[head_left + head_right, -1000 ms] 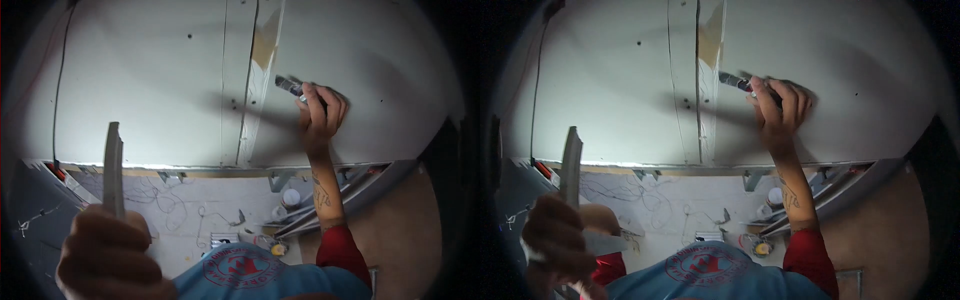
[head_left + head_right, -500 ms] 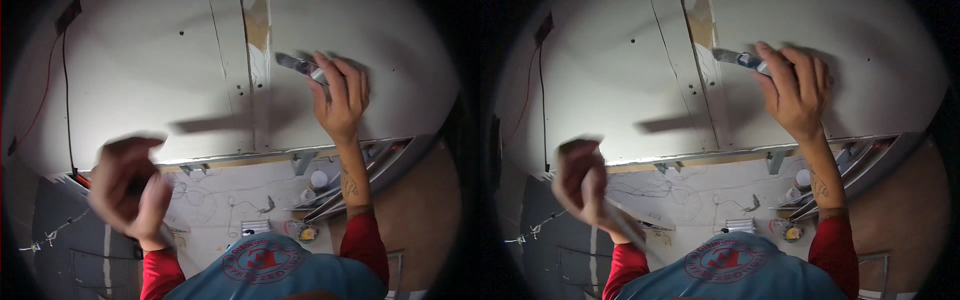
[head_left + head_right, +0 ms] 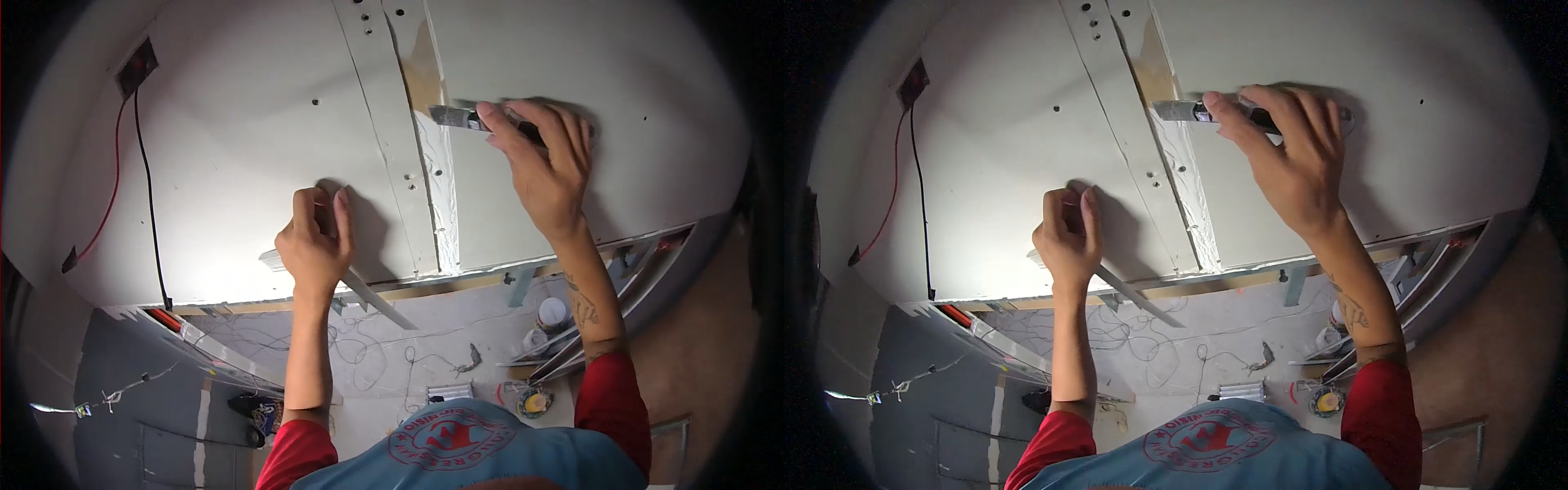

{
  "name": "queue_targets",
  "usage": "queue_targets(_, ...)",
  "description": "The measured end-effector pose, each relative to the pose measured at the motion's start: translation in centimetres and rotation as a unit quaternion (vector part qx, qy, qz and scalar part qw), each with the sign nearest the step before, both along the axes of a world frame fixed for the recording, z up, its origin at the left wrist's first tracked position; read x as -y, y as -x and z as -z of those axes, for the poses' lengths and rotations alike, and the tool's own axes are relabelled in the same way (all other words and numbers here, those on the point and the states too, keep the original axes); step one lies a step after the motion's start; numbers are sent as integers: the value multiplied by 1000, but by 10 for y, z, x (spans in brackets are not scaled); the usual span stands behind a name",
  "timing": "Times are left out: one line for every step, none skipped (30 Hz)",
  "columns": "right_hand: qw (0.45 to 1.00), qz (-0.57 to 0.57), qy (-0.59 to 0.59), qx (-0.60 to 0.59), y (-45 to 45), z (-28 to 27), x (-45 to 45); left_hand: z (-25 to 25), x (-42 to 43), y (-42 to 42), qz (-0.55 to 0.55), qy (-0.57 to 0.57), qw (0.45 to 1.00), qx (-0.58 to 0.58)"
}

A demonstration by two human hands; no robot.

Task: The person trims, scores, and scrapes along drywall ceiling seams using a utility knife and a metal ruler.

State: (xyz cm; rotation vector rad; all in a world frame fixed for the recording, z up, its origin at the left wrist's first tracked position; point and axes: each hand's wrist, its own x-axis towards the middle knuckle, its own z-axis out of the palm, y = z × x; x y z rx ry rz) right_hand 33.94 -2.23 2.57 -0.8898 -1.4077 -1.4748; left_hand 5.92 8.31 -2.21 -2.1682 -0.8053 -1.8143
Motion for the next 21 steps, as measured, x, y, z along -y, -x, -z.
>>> queue_targets(1000,15,15,-8,2,1,-1,2,-1,-1,-10,-8,1000,8)
queue_targets(1000,15,13,-11,2,2,-3,2,-2,-3,-10,-10,1000,4)
queue_targets(1000,14,20,-3,3,4,-5,2,-3,-3,-18,-22,1000,9)
queue_targets(1000,14,28,5,3,6,-6,3,-4,-4,-26,-34,999,13)
queue_targets(1000,14,27,2,3,7,-8,2,-3,-4,-26,-35,999,10)
queue_targets(999,22,24,9,2,8,-8,2,-2,-4,-28,-36,999,12)
queue_targets(999,30,22,15,1,9,-9,2,-1,-4,-30,-37,999,14)
queue_targets(999,30,23,13,0,9,-8,3,-3,-5,-30,-37,999,12)
queue_targets(999,29,21,13,1,9,-9,4,-5,-5,-28,-40,999,18)
queue_targets(999,28,19,13,2,10,-9,5,-7,-5,-28,-43,998,23)
queue_targets(999,27,18,10,2,10,-10,5,-7,-5,-28,-44,998,20)
queue_targets(999,24,15,16,3,10,-10,4,-6,-6,-31,-48,998,22)
queue_targets(999,21,12,21,3,10,-11,4,-5,-7,-35,-52,998,23)
queue_targets(1000,21,12,19,4,10,-11,4,-5,-7,-35,-52,998,21)
queue_targets(1000,19,6,14,5,10,-12,3,-4,-7,-36,-47,998,23)
queue_targets(1000,18,1,9,6,11,-12,3,-3,-7,-37,-41,998,26)
queue_targets(1000,18,1,7,7,12,-13,3,-2,-7,-37,-42,998,23)
queue_targets(1000,28,-8,5,8,13,-14,3,-2,-7,-38,-37,998,26)
queue_targets(999,39,-17,3,8,14,-15,3,-2,-7,-38,-33,998,30)
queue_targets(999,40,-18,0,10,15,-18,3,-3,-8,-37,-33,998,27)
queue_targets(999,37,-30,-15,11,17,-22,4,-4,-8,-32,-39,998,31)
